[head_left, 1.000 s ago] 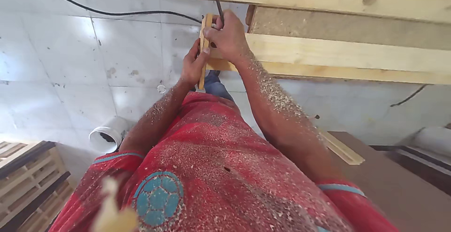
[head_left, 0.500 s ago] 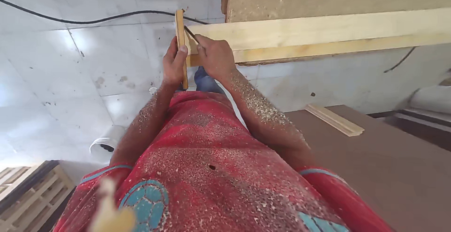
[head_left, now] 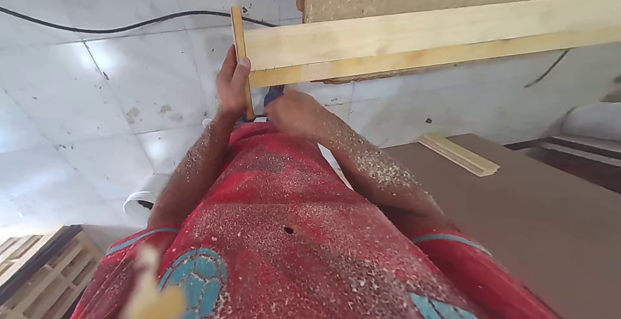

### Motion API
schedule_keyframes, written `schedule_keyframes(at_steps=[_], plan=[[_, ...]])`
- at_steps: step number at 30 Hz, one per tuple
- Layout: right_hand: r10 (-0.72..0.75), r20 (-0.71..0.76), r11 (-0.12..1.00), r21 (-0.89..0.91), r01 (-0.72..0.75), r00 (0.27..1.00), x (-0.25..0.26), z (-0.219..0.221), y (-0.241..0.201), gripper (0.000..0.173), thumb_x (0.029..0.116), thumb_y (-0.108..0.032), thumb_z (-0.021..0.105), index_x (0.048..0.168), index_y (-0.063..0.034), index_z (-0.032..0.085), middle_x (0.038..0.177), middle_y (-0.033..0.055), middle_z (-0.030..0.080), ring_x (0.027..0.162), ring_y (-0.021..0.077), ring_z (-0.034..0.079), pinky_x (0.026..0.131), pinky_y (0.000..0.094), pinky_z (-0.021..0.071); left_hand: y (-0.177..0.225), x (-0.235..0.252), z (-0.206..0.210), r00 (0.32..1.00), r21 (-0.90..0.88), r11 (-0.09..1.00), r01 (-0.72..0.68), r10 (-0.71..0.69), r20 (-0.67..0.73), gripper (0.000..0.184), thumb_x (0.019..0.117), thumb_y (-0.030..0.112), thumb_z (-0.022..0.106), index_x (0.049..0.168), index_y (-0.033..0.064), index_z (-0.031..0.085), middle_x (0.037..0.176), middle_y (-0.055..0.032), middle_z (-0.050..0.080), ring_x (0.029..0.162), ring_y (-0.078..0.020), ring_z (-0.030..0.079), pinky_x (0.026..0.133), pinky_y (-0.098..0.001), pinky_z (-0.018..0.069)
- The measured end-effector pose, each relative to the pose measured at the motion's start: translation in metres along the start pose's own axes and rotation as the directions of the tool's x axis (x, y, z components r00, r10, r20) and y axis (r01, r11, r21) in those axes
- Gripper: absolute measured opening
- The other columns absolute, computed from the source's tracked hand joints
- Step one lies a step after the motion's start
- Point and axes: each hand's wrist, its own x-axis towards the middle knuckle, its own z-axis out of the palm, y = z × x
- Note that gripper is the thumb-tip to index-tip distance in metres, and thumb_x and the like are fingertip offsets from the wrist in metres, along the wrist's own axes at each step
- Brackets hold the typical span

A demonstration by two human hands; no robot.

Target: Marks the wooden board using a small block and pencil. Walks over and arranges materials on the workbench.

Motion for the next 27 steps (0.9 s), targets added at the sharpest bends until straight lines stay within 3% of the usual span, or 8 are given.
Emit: schedule_keyframes(at_steps=[4,6,9,13,15,17,21,27], plan=[[0.239,-0.269,0.966,0.159,-0.202,0.933,-0.023,-0.02,0.01,0.038,0.1087,-0.027,0.041,0.136,-0.0128,0.064,0.102,0.0178,0.073,0.096,0.0395,0.071,0.08,0.0629,0.0559,0.001,0.0,0.0,1.0,-0.001,1.0,0.001,-0.001,-0.001,0.066,0.1025,0.037,0.054,0.153,-0.0029,0.04,0.137,-0.016,0.064,0.12,-0.019,0.067,0.102,-0.039,0.0577],[0.344,-0.4,0.918,0.332,-0.215,0.849,-0.025,-0.031,0.021,0.043,0.1098,-0.026,0.04,0.147,-0.0104,0.055,0.102,0.0149,0.073,0.091,0.0322,0.071,0.081,0.0544,0.0576,0.004,-0.001,0.004,1.0,0.03,0.999,0.01,-0.009,-0.011,0.068,0.1011,0.037,0.056,0.154,-0.0027,0.038,0.138,-0.0169,0.062,0.12,-0.0193,0.066,0.102,-0.0389,0.0575],[0.444,-0.435,0.778,0.622,-0.096,0.783,-0.01,-0.023,0.044,0.033,0.1095,-0.022,0.041,0.132,-0.006,0.059,0.096,0.0071,0.07,0.083,0.0167,0.07,0.076,0.0379,0.061,0.01,-0.006,0.014,0.997,0.134,0.988,0.074,-0.069,-0.037,0.087,0.0932,0.04,0.069,0.159,0.0018,0.027,0.141,-0.0181,0.059,0.118,-0.0197,0.067,0.098,-0.0399,0.0591],[0.551,-0.398,0.678,0.725,-0.116,0.734,0.028,0.004,0.055,0.033,0.1069,-0.031,0.047,0.124,-0.0044,0.058,0.095,0.01,0.064,0.081,0.0208,0.064,0.075,0.0429,0.0546,0.004,-0.013,0.014,0.998,0.206,0.977,0.058,-0.051,-0.037,0.116,0.0816,0.057,0.077,0.163,0.004,0.014,0.149,-0.0197,0.052,0.123,-0.0214,0.065,0.099,-0.043,0.0589],[0.56,-0.374,0.691,0.704,-0.167,0.739,0.041,0.013,0.056,0.041,0.1024,-0.039,0.057,0.125,-0.0057,0.06,0.095,0.0097,0.066,0.083,0.0226,0.065,0.077,0.0458,0.0552,0.006,-0.014,0.008,0.995,0.175,0.979,0.102,-0.098,-0.034,0.099,0.0898,0.035,0.078,0.163,0.0073,0.018,0.157,-0.0195,0.043,0.124,-0.0237,0.064,0.099,-0.0421,0.0601],[0.545,-0.349,0.713,0.671,-0.203,0.762,0.051,0.019,0.056,0.045,0.0992,-0.042,0.062,0.129,-0.0077,0.06,0.095,0.0103,0.068,0.083,0.0246,0.066,0.076,0.0487,0.0557,0.007,-0.016,0.003,0.985,0.19,0.968,0.166,-0.154,-0.075,0.081,0.0914,0.015,0.075,0.159,0.0091,0.032,0.155,-0.0188,0.044,0.114,-0.0245,0.069,0.09,-0.0413,0.0638],[0.523,-0.368,0.77,0.59,-0.242,0.768,0.062,0.021,0.054,0.042,0.0996,-0.039,0.062,0.128,-0.0077,0.06,0.092,0.0124,0.068,0.082,0.0291,0.067,0.074,0.0525,0.0555,-0.008,-0.017,-0.004,0.978,0.168,0.968,0.188,-0.17,-0.119,0.059,0.0934,0.007,0.07,0.149,0.0106,0.051,0.147,-0.0115,0.057,0.119,-0.0231,0.067,0.089,-0.0438,0.0638],[0.523,-0.398,0.775,0.59,-0.227,0.753,0.064,0.024,0.058,0.041,0.099,-0.039,0.064,0.127,-0.0103,0.063,0.095,0.0108,0.069,0.084,0.0273,0.067,0.077,0.0519,0.0544,-0.007,-0.023,-0.003,0.954,-0.11,0.958,0.266,-0.278,-0.11,0.058,0.0936,-0.003,0.067,0.148,0.0104,0.052,0.15,-0.0124,0.054,0.119,-0.0286,0.067,0.08,-0.0472,0.0649]])
